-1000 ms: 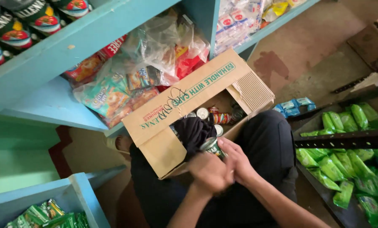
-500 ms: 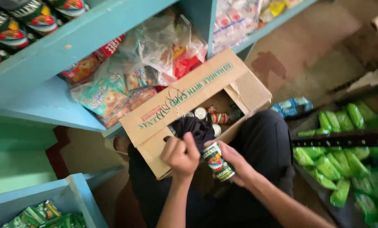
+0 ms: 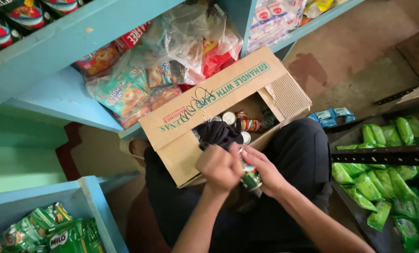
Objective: The person is wiping canned sardines with a cloth and then restocking them onto a grocery store shelf.
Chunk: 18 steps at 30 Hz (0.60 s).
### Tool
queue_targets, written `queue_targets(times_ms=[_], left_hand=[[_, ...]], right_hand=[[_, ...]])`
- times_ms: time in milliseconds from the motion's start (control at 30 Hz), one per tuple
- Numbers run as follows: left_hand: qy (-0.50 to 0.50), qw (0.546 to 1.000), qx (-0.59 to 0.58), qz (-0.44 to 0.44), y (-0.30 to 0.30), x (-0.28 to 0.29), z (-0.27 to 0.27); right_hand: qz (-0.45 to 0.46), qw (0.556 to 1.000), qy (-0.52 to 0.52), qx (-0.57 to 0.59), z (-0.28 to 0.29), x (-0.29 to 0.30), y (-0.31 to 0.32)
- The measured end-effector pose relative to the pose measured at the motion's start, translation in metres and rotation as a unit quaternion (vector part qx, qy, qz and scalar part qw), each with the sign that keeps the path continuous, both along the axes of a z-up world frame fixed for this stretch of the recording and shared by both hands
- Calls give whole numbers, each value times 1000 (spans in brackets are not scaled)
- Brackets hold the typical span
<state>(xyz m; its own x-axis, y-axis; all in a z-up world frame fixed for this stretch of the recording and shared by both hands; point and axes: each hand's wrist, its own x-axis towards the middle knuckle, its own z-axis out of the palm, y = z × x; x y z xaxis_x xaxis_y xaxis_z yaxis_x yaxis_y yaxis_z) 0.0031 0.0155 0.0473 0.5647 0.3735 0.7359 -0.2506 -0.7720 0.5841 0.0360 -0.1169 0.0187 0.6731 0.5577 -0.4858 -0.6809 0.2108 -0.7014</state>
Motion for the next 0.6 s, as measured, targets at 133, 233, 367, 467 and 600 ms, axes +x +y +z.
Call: queue_targets(times_ms=[133, 233, 367, 467, 600], left_hand=[[-34, 982, 170, -69, -8, -13, -22], [-23, 992, 122, 27, 38, 8, -16], [148, 949, 62, 270, 107, 10, -90], [271, 923, 133, 237, 101, -31, -163], [278, 932, 75, 223, 85, -38, -151]], right_hand=[[17, 999, -38, 19, 7, 8, 5], [55, 996, 5, 63, 6, 13, 0], [27, 970, 12, 241, 12, 9, -5], [-12, 977, -163, 138, 0, 14, -5], [-37, 892, -450, 27, 39, 18, 4]])
